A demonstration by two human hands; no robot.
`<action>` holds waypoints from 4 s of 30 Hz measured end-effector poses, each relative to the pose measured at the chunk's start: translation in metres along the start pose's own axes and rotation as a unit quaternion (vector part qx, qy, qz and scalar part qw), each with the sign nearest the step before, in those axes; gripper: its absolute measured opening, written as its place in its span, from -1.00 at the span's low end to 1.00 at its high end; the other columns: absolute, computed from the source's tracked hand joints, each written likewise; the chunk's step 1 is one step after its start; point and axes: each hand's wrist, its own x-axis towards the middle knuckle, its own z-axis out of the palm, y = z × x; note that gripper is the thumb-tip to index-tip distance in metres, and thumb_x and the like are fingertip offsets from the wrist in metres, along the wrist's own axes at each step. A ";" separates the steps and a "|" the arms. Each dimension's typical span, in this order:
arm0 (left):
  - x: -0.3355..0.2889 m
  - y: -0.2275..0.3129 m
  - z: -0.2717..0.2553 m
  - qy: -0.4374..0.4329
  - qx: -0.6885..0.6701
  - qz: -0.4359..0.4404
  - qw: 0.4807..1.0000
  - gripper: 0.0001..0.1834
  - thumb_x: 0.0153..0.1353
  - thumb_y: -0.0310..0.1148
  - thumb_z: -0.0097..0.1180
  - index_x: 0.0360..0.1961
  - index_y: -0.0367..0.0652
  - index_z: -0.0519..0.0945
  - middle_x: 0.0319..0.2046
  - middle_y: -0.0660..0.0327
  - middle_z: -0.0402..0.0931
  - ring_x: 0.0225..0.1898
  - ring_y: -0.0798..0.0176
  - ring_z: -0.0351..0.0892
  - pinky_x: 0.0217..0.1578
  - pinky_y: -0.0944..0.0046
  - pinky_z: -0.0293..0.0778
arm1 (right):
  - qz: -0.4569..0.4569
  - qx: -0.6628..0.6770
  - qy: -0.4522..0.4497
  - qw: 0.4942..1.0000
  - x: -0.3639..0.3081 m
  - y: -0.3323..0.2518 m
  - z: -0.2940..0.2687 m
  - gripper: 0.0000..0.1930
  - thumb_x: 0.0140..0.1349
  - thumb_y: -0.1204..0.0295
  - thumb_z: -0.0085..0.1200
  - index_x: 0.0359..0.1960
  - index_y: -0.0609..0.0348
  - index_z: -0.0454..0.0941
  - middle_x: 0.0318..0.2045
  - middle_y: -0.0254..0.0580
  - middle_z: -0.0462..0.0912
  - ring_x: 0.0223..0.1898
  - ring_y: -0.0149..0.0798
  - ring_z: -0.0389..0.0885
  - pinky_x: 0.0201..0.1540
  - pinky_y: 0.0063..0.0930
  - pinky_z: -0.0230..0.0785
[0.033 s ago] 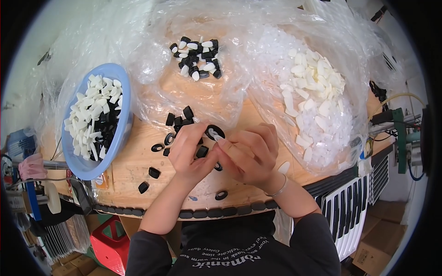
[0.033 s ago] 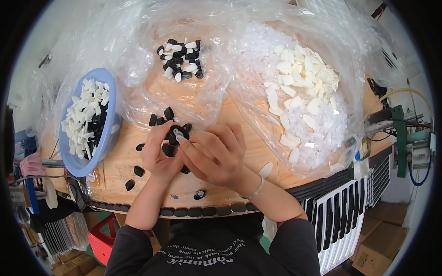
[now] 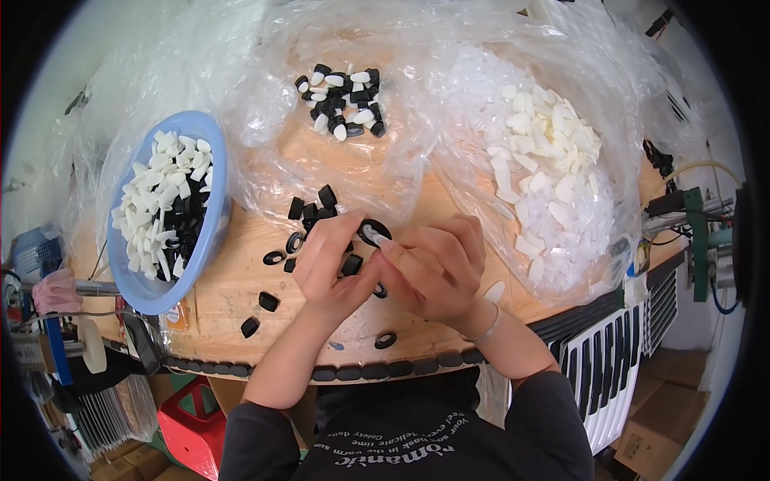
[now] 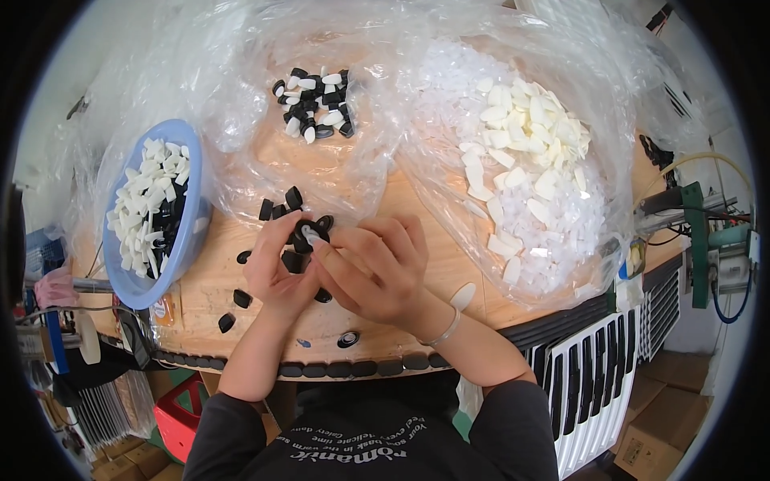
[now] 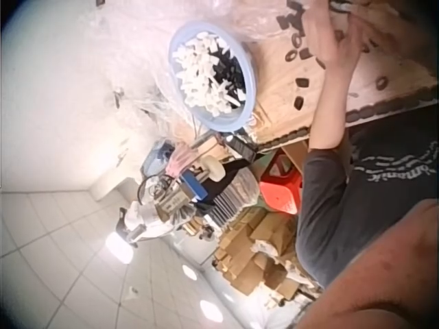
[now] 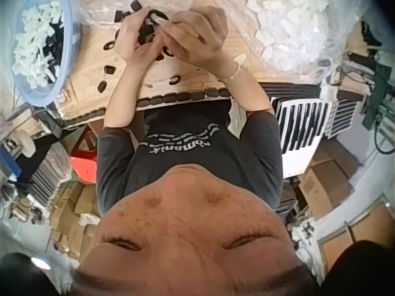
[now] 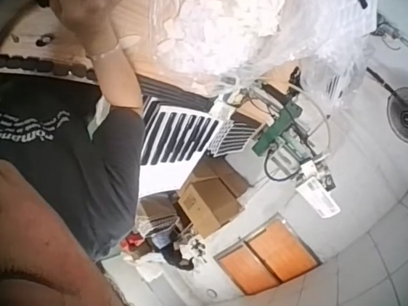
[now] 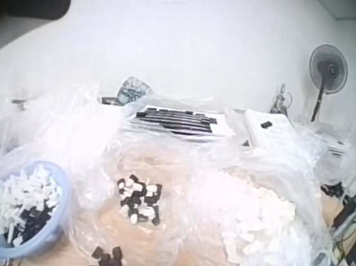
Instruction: Assembling small black and white plastic components at a workbench.
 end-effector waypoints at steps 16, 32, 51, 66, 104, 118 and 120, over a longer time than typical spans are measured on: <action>0.001 0.003 0.003 -0.004 -0.037 0.048 0.998 -0.45 -0.18 -0.69 0.27 -0.03 -0.46 0.51 -0.19 -0.13 0.59 -0.21 -0.08 0.61 -0.18 0.13 0.54 | -0.010 0.062 0.006 0.998 0.000 0.003 0.000 -0.73 -0.04 0.44 0.34 -0.25 0.06 0.62 -0.26 -0.29 0.53 -0.37 -0.26 0.50 -0.37 -0.39 0.29; 0.009 0.000 0.001 -0.008 -0.015 0.108 0.994 -0.43 -0.17 -0.65 0.35 -0.02 -0.42 0.52 -0.22 -0.09 0.60 -0.25 -0.05 0.60 -0.24 0.10 0.52 | 0.163 0.282 -0.090 0.941 0.014 0.018 -0.017 -0.76 0.00 0.58 0.30 -0.25 0.20 0.59 -0.27 -0.07 0.60 -0.35 -0.22 0.59 -0.32 -0.48 0.48; -0.007 0.005 0.005 -0.018 -0.131 -0.069 0.989 -0.47 -0.10 -0.72 0.28 -0.01 -0.46 0.49 -0.21 -0.07 0.59 -0.20 0.07 0.61 -0.13 0.20 0.52 | 0.023 0.102 -0.035 0.994 0.006 0.011 -0.011 -0.70 -0.03 0.51 0.36 -0.28 0.17 0.50 -0.27 -0.05 0.69 -0.51 -0.24 0.64 -0.51 -0.52 0.47; -0.009 -0.002 -0.003 -0.015 -0.347 -0.234 0.908 -0.80 0.18 -0.74 0.06 -0.16 -0.45 0.58 -0.11 -0.04 0.53 -0.11 0.23 0.56 -0.08 0.38 0.47 | -0.017 0.098 -0.026 0.995 0.003 0.015 -0.008 -0.78 0.01 0.58 0.29 -0.31 0.25 0.53 -0.19 0.06 0.67 -0.49 -0.23 0.65 -0.49 -0.53 0.47; 0.004 -0.008 -0.003 -0.108 -0.171 -0.077 0.976 -0.68 -0.06 -0.70 0.22 -0.19 -0.45 0.59 -0.30 0.01 0.62 -0.28 0.06 0.59 -0.20 0.21 0.49 | 0.093 0.190 -0.088 0.973 0.012 0.015 -0.019 -0.78 0.02 0.64 0.27 -0.26 0.27 0.60 -0.36 -0.11 0.67 -0.43 -0.23 0.67 -0.40 -0.49 0.52; -0.006 -0.005 -0.001 -0.069 -0.275 -0.128 0.950 -0.67 -0.01 -0.73 0.21 -0.14 -0.49 0.56 -0.20 -0.06 0.57 -0.14 0.12 0.56 -0.08 0.25 0.49 | -0.035 0.064 -0.062 0.995 0.006 0.013 -0.018 -0.83 0.00 0.52 0.18 -0.31 0.19 0.59 -0.26 -0.19 0.63 -0.29 -0.27 0.66 -0.35 -0.52 0.50; -0.005 -0.004 -0.001 -0.062 -0.265 -0.128 0.954 -0.67 0.00 -0.73 0.20 -0.13 -0.49 0.56 -0.19 -0.07 0.57 -0.14 0.12 0.56 -0.08 0.26 0.48 | -0.041 0.083 -0.061 0.994 0.010 0.015 -0.018 -0.82 -0.01 0.54 0.20 -0.31 0.17 0.61 -0.24 -0.19 0.64 -0.32 -0.26 0.65 -0.38 -0.52 0.46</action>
